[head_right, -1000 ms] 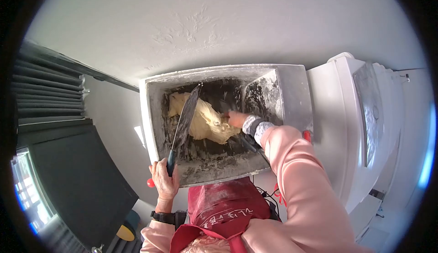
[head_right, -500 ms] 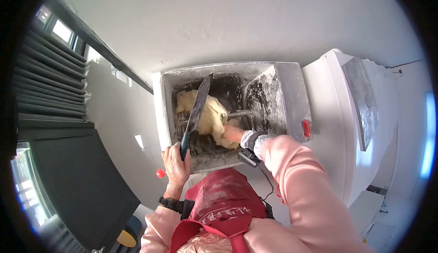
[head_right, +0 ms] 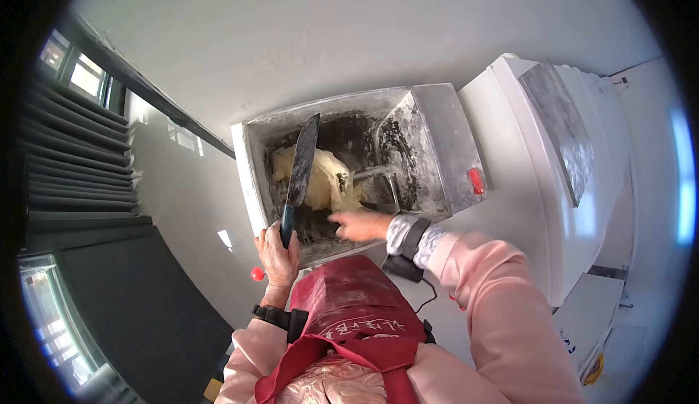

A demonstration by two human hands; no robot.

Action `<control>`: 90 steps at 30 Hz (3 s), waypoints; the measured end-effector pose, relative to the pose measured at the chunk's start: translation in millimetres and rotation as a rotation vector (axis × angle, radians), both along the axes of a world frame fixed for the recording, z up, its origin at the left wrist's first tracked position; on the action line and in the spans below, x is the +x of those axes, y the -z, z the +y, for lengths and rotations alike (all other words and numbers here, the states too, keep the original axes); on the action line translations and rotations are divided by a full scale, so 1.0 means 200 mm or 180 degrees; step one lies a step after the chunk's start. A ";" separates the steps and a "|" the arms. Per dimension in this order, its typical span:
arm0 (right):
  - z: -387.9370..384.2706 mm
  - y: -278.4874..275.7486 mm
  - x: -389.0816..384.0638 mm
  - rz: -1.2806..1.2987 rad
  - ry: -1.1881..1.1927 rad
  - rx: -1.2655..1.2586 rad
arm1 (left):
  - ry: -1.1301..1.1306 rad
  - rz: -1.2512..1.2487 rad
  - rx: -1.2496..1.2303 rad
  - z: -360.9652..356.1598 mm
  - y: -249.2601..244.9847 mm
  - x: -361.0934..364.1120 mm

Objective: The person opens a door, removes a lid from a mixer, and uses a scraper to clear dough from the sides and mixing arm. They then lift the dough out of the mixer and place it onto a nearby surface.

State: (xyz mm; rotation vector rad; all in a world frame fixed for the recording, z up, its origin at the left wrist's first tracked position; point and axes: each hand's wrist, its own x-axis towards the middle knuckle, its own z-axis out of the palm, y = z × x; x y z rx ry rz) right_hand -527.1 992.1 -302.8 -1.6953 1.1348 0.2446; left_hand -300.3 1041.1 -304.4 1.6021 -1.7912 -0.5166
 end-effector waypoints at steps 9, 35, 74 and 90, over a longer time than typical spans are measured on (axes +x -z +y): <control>-0.43 0.39 -0.49 0.0182 0.0772 0.0740 | 0.0078 -0.0047 0.0083 -0.01 -0.01 0.00; -0.42 0.50 -0.32 -0.1764 0.3628 0.1875 | -0.0005 -0.0404 0.0242 -0.03 -0.03 -0.02; -0.37 0.45 -0.25 -0.0422 0.1805 -0.0868 | -0.0064 0.0814 0.1059 -0.08 -0.11 0.49; -0.49 0.80 -0.40 -0.0033 0.1401 -0.1151 | 0.0036 0.0649 0.1267 -0.16 -0.17 0.27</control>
